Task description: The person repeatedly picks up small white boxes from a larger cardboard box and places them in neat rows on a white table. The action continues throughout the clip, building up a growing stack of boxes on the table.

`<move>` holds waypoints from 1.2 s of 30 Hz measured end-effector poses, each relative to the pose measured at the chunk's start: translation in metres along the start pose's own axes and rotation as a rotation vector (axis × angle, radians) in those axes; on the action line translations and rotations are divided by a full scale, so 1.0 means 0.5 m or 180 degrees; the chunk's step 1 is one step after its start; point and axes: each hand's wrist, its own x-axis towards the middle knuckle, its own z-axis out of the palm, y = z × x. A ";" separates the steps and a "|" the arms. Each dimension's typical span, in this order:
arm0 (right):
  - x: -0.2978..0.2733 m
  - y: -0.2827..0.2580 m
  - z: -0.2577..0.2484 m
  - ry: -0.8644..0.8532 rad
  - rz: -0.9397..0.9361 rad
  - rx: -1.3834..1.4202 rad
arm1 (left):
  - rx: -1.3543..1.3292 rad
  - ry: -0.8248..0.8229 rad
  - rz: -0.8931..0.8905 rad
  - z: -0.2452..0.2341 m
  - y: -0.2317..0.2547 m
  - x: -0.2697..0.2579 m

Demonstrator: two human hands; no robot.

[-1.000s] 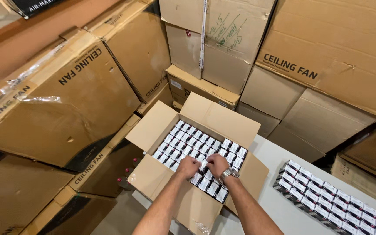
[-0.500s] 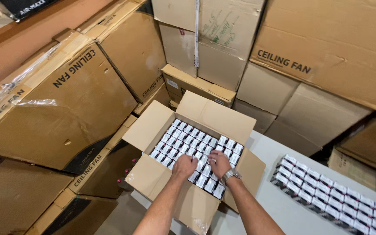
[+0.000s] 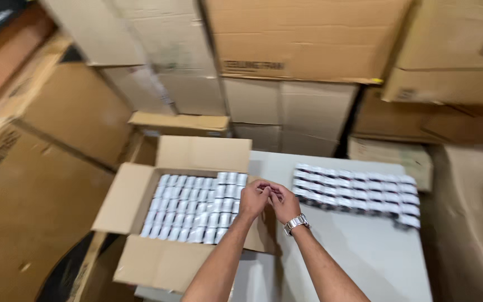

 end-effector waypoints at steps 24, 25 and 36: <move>-0.149 0.494 -0.663 0.1562 0.1169 -0.0601 | -0.0508 -0.2145 0.0056 0.825 0.171 -0.077; -0.142 0.523 -0.662 0.1553 0.1163 -0.0604 | -0.0513 -0.2135 0.0054 0.829 0.164 -0.078; -0.128 0.370 -0.562 0.1950 0.0896 -0.0167 | -0.0747 -0.1170 0.0052 0.717 0.086 -0.078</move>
